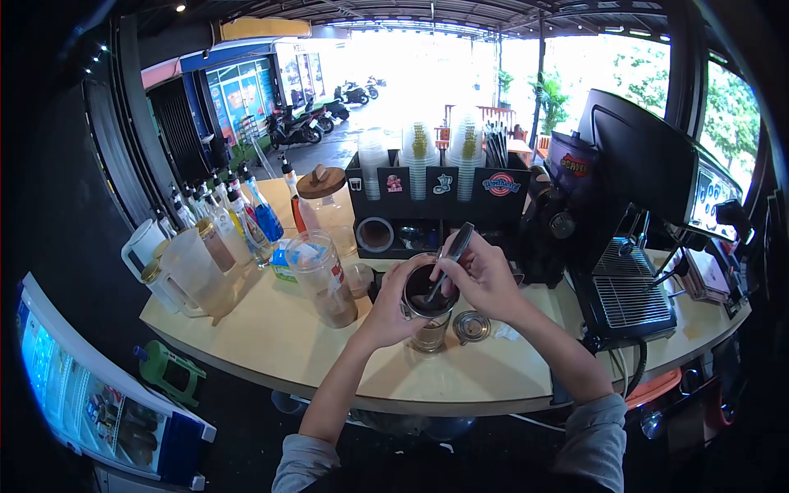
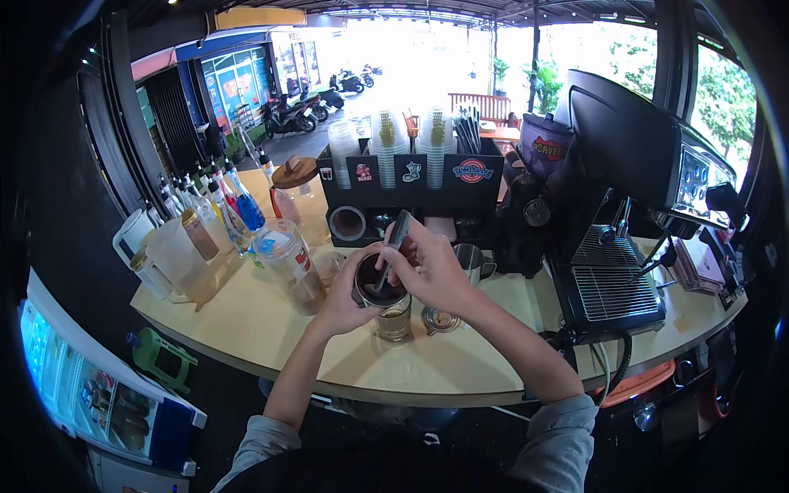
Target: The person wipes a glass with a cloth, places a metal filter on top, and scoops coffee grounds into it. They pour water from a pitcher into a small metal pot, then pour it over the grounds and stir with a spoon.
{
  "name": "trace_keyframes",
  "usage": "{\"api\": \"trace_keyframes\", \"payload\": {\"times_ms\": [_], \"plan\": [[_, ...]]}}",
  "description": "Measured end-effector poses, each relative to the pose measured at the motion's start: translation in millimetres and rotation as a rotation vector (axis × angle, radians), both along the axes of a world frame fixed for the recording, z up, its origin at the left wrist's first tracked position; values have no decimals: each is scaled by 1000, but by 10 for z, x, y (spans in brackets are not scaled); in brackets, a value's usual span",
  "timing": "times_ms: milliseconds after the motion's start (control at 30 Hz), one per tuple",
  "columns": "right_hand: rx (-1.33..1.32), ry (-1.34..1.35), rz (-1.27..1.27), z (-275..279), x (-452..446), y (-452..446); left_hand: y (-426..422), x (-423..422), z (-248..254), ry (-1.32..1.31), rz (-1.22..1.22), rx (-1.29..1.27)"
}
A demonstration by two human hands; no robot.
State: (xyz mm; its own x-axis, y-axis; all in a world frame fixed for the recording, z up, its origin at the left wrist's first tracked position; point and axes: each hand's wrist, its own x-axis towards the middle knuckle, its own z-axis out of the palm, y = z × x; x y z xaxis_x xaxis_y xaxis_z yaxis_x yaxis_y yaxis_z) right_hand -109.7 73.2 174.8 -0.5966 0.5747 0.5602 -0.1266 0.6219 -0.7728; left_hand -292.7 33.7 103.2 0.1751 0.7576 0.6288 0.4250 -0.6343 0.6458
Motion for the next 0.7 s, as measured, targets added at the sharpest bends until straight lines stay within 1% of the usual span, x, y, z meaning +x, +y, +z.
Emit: {"api": "trace_keyframes", "payload": {"times_ms": [67,133,167,267,433,500,533,600,633,700], "plan": [[5,-41,-41,31,31,10,5,-20,-18,10,0,7],[-60,66,-57,7,58,109,6,-32,-29,20,0,17],[-39,113,-39,-22,36,104,9,-36,-30,14,-4,5],[-63,98,16,-10,19,-50,6,-32,6,14,-3,3],[34,36,-25,-56,23,-16,15,-47,-24,59,25,33],[-97,142,37,-23,40,-68,20,-51,-51,-31,2,-49],[-98,141,37,-24,43,-46,17,-55,-48,-31,3,-50],[-42,-36,30,4,54,47,3,-64,-17,31,5,-26],[-42,-34,27,58,71,95,-4,-62,-5,33,2,-26],[1,-201,89,201,94,202,-8,-55,19,216,-5,-47]]}}
